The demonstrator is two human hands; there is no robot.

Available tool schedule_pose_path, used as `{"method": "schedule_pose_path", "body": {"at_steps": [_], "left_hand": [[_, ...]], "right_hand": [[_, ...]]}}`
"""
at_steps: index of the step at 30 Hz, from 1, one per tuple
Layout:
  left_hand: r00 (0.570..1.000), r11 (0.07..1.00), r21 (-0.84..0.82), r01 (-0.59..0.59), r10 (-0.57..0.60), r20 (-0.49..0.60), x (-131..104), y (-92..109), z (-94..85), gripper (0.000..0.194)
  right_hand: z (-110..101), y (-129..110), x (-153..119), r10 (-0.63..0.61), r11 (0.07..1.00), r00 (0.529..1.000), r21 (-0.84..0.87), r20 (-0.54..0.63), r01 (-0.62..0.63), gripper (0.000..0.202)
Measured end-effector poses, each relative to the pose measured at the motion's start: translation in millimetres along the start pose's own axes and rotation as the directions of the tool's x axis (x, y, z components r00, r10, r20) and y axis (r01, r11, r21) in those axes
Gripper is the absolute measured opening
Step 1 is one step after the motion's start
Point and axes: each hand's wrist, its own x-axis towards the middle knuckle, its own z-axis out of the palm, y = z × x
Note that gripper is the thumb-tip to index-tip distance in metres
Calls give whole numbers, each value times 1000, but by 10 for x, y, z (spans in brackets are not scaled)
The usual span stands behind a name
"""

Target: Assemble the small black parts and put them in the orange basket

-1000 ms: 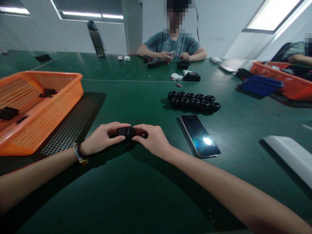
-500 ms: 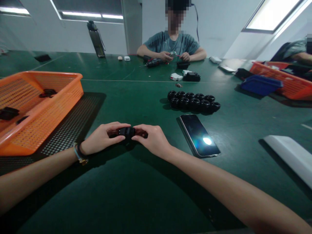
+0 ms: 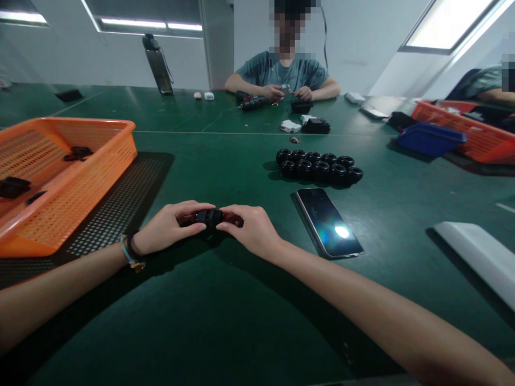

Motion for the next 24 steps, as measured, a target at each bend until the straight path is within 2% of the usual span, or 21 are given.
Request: {"method": "schedule_pose_path", "body": {"at_steps": [6,9,14,24], "left_hand": [[999,999,-13,31,-31,-4,6,25,-8,44],[999,998,-33,47,-47,0,8,26,-10,46],[999,998,-21,51,-51,6,1,33,-13,46],[999,999,5,34,-34,-6,3,26,-7,45]], "right_hand": [[-5,-2,2,-47,997,999,-68,-24,45,25],[6,5,0,-45,999,998,-29,-43,44,32],[11,-5,0,-6,998,1000,55,-18,7,26],[22,20,-3,1,999,999,53,-33,1,28]]}}
